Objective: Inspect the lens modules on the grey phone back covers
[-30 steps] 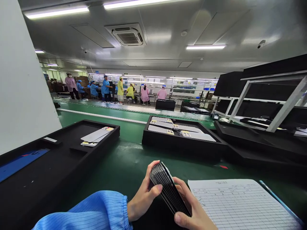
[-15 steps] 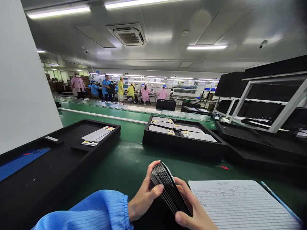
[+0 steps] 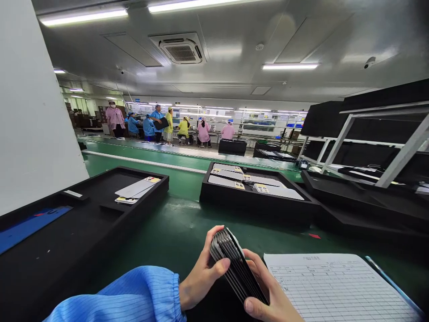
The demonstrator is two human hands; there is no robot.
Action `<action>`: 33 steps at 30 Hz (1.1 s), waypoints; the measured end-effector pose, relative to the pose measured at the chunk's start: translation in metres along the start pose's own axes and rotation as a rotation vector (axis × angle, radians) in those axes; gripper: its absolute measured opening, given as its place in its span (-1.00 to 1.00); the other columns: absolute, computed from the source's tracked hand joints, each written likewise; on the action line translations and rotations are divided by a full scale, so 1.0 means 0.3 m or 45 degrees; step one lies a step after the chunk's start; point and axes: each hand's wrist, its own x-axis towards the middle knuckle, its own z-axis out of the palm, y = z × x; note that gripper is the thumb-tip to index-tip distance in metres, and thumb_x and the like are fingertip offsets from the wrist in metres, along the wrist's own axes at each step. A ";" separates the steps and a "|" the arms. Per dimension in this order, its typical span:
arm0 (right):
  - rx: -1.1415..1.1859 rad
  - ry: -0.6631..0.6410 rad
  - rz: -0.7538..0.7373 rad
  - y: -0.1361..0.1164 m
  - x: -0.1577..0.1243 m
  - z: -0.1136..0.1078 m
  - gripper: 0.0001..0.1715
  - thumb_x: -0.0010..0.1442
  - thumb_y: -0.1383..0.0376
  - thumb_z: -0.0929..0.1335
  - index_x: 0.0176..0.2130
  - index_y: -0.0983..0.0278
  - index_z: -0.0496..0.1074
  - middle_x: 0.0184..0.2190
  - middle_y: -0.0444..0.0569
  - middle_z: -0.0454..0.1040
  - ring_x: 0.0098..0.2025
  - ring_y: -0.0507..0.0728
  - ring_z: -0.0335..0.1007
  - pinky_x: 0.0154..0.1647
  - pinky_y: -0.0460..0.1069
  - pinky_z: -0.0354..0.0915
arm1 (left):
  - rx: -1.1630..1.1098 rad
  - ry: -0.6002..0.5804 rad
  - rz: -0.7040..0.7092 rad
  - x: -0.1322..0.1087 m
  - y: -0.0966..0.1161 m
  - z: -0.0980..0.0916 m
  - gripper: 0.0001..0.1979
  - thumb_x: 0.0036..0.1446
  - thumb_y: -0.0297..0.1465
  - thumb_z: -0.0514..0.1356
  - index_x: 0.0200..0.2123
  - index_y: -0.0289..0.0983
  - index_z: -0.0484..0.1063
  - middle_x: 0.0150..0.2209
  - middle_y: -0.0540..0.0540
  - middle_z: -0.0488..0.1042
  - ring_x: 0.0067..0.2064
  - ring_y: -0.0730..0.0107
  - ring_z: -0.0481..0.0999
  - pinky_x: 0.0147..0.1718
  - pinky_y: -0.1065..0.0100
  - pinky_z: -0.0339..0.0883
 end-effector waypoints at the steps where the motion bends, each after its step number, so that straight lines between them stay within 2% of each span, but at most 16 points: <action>1: -0.003 0.000 -0.001 0.000 0.000 0.000 -0.03 -0.20 -0.15 0.38 0.11 0.18 0.10 -0.07 0.08 0.35 -0.01 0.29 0.28 0.02 0.10 0.14 | -0.002 -0.001 0.003 -0.001 0.001 0.001 -0.42 0.05 -0.29 0.14 0.10 -0.14 -0.05 -0.14 -0.04 0.27 -0.15 0.35 0.26 -0.08 0.28 0.10; 8: 0.032 -0.062 -0.014 0.005 0.006 -0.002 -0.04 -0.19 -0.13 0.39 0.11 0.17 0.08 -0.05 0.07 0.34 0.00 0.28 0.26 0.04 0.11 0.12 | 0.009 0.011 -0.011 -0.002 0.007 0.010 -0.45 0.07 -0.28 0.13 0.08 -0.15 -0.06 -0.18 -0.03 0.25 -0.19 0.38 0.26 -0.11 0.29 0.12; 15: -0.007 -0.031 0.003 0.011 0.004 -0.008 -0.03 -0.18 -0.17 0.37 0.11 0.17 0.08 -0.07 0.08 0.36 -0.05 0.29 0.31 -0.02 0.11 0.17 | 0.024 0.016 -0.009 0.000 0.004 0.007 -0.44 0.06 -0.28 0.12 0.08 -0.15 -0.06 -0.16 -0.05 0.26 -0.16 0.33 0.26 -0.09 0.25 0.11; 24: 0.091 -0.048 0.045 -0.007 0.004 -0.006 -0.16 -0.10 -0.07 0.38 0.09 0.16 0.11 -0.07 0.06 0.36 -0.03 0.26 0.30 0.00 0.10 0.17 | 0.031 0.014 -0.009 -0.001 0.008 0.006 -0.45 0.07 -0.31 0.11 0.09 -0.16 -0.06 -0.16 -0.04 0.26 -0.16 0.36 0.25 -0.09 0.28 0.11; 33: 0.084 -0.037 0.030 -0.007 0.000 -0.001 -0.18 -0.10 -0.06 0.38 0.08 0.16 0.11 -0.08 0.06 0.37 -0.02 0.27 0.29 0.01 0.10 0.16 | -0.106 0.018 -0.004 -0.007 0.012 0.009 -0.43 0.02 -0.29 0.16 0.06 -0.16 -0.03 -0.22 -0.02 0.29 -0.21 0.39 0.27 -0.16 0.31 0.15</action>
